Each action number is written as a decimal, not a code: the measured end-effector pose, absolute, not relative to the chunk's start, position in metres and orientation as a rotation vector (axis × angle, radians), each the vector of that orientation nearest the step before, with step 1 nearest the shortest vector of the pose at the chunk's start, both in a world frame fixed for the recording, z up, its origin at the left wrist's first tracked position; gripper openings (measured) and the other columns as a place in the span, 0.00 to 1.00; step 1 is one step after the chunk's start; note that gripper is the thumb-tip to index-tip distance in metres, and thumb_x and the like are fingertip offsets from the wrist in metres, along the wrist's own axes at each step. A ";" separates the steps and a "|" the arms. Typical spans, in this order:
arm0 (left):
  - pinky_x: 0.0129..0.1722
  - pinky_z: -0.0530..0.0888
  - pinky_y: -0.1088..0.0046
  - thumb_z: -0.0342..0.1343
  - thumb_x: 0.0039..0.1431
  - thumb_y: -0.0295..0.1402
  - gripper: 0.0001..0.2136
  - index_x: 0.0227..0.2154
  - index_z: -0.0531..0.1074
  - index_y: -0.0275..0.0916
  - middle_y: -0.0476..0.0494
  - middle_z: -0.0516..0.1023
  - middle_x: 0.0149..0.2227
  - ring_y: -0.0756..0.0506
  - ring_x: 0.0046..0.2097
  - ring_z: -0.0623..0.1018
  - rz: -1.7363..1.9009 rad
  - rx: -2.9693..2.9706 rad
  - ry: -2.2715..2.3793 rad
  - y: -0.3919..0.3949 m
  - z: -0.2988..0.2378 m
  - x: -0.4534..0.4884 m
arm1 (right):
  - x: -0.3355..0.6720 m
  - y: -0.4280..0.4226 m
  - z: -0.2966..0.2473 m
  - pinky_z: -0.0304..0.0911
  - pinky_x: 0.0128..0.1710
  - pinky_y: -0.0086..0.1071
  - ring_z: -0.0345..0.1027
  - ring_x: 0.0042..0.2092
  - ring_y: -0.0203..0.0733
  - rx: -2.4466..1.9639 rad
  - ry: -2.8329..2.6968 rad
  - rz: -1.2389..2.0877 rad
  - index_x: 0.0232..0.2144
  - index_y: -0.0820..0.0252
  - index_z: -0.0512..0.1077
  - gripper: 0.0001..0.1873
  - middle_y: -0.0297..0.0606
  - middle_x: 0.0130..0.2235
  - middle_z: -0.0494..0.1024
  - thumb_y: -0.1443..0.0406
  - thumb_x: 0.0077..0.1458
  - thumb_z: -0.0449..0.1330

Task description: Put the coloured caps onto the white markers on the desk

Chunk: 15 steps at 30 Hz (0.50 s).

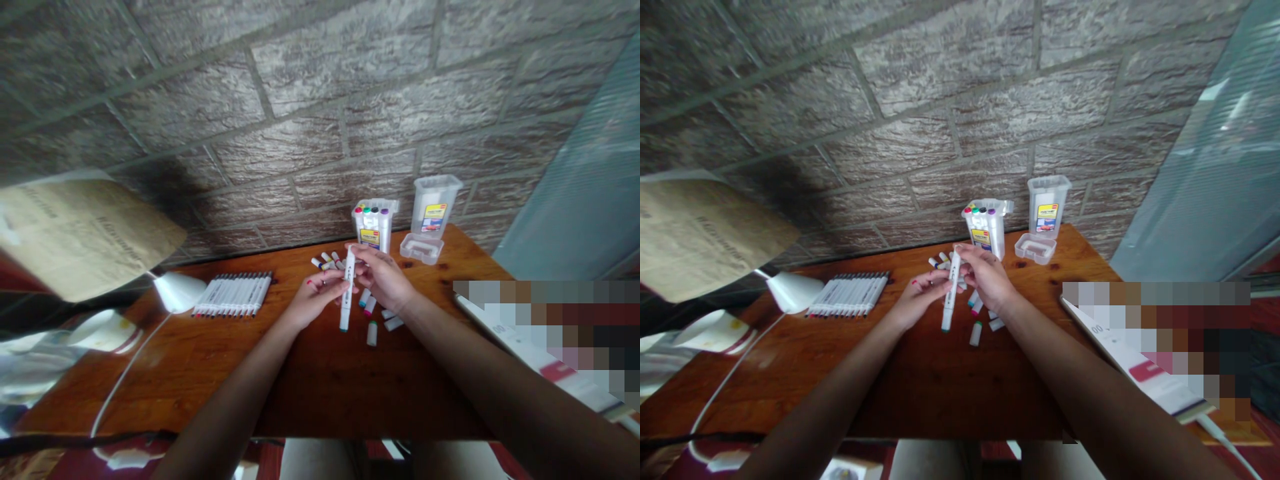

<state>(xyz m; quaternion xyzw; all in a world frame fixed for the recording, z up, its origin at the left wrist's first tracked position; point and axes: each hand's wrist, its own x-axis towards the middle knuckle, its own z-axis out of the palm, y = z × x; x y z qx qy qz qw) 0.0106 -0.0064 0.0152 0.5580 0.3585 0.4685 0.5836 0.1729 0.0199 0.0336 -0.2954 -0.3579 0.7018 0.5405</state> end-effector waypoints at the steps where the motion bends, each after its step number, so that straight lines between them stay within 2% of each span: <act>1: 0.34 0.75 0.73 0.70 0.51 0.38 0.14 0.38 0.82 0.36 0.40 0.83 0.34 0.45 0.34 0.81 1.088 1.320 0.851 -0.006 0.014 0.010 | 0.173 0.019 0.034 0.49 0.18 0.23 0.58 0.23 0.29 -0.699 -0.874 1.675 0.33 0.59 0.76 0.18 0.28 0.23 0.71 0.57 0.40 0.72; 6: 0.34 0.74 0.73 0.69 0.51 0.38 0.13 0.37 0.82 0.37 0.40 0.84 0.34 0.46 0.34 0.81 1.088 1.370 0.890 -0.008 0.016 0.010 | 0.171 0.017 0.035 0.52 0.18 0.23 0.59 0.22 0.29 -0.662 -0.950 1.707 0.30 0.60 0.77 0.18 0.30 0.23 0.73 0.55 0.39 0.73; 10: 0.33 0.74 0.74 0.69 0.52 0.39 0.14 0.38 0.82 0.37 0.39 0.83 0.34 0.46 0.34 0.80 1.047 1.372 0.862 -0.010 0.019 0.011 | 0.171 0.015 0.037 0.49 0.17 0.24 0.54 0.20 0.27 -0.624 -0.989 1.704 0.27 0.60 0.77 0.16 0.27 0.20 0.69 0.55 0.42 0.72; 15: 0.32 0.74 0.73 0.68 0.52 0.39 0.13 0.39 0.82 0.39 0.40 0.83 0.33 0.46 0.32 0.80 1.016 1.394 0.843 -0.010 0.021 0.011 | 0.172 0.016 0.037 0.46 0.17 0.25 0.53 0.21 0.27 -0.637 -0.987 1.708 0.28 0.61 0.78 0.15 0.28 0.21 0.70 0.56 0.42 0.72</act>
